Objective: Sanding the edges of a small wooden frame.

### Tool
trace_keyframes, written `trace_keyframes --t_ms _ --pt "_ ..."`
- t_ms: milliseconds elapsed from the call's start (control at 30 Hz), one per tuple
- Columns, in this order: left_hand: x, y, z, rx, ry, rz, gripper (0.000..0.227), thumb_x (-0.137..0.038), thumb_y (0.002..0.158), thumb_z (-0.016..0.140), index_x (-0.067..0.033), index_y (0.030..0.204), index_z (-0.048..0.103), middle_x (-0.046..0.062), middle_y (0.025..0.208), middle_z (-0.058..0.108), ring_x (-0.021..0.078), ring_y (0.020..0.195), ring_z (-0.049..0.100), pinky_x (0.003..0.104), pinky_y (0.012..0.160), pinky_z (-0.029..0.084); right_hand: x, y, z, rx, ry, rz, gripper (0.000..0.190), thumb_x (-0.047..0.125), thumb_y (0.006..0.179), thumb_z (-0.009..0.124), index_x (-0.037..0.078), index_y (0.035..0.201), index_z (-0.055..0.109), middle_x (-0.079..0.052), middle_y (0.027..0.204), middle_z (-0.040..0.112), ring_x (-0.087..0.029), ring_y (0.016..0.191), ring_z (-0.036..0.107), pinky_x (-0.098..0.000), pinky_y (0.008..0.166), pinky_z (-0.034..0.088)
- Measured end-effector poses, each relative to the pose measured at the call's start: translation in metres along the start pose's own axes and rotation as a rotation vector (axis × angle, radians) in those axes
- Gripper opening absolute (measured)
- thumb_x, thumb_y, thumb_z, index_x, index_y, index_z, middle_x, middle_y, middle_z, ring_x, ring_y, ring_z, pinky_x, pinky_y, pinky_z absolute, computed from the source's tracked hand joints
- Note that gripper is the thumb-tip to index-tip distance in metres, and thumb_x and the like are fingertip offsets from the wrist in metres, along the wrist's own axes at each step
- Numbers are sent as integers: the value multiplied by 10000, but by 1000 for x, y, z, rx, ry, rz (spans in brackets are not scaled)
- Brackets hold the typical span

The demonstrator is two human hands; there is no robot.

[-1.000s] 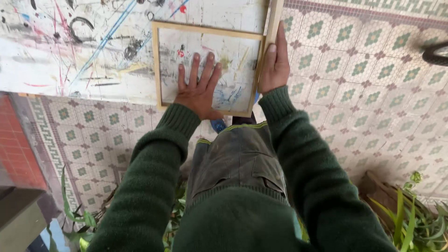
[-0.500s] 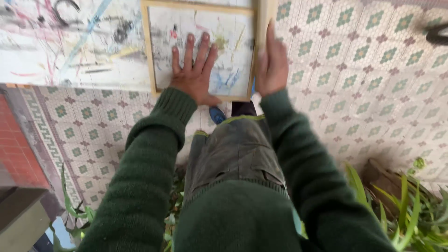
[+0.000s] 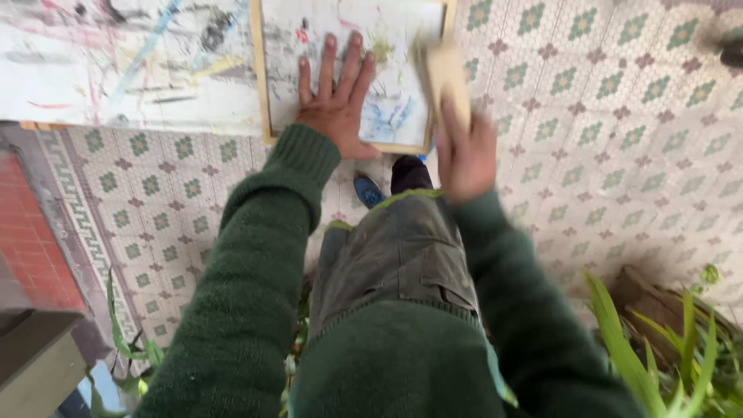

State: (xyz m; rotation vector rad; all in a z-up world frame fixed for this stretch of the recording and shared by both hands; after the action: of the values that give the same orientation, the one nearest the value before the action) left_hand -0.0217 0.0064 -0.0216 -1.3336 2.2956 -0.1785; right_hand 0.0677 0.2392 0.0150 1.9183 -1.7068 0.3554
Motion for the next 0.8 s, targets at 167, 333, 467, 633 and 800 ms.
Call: trace_keyframes --t_ms 167,333,467,633,800 --pt "1 1 -3 137 -6 -82 1592 -740 491 888 -161 1678 -2 103 1722 -146 413 1570 -152 752 1214 -48 8 -29 -6 105 -111 43 522 115 984 685 161 1496 593 -257 1259 606 -396 1101 592 -474 956 529" --pt "3 -1 9 -82 32 29 1544 -773 582 887 -155 1703 23 106 1724 -136 418 1557 -146 772 1188 -39 -9 46 -1 114 -21 114 471 123 1070 666 129 1531 571 -253 1193 623 -373 972 586 -445 839 539" --pt "-5 6 -4 54 14 -22 1584 -733 526 889 -144 1691 -8 112 1726 -156 419 1568 -162 754 1214 -54 15 -40 -14 103 -96 85 456 133 1043 654 157 1495 600 -260 1198 618 -393 1040 592 -481 917 526" --pt "-5 7 -12 177 5 -84 1608 -741 489 880 -147 1658 -53 114 1707 -181 408 1558 -186 740 1211 -76 -3 -26 1 80 -150 86 424 184 1041 658 214 1461 614 -285 1252 611 -386 1088 610 -445 909 548" --pt "-4 1 -7 177 17 -98 1586 -724 528 872 -140 1680 -48 111 1723 -182 409 1569 -188 729 1209 -82 -14 60 6 102 -63 121 469 148 1081 633 142 1544 557 -285 1172 621 -373 949 590 -464 800 535"
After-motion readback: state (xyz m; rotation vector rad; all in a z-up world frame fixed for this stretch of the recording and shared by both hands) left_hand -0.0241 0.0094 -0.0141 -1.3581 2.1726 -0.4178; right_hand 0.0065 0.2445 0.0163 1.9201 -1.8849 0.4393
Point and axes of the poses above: each hand's wrist, its own y-axis towards the middle knuckle, its own z-axis out of the palm, x = y × z, the point moved 3 cm from there along y, towards the middle knuckle
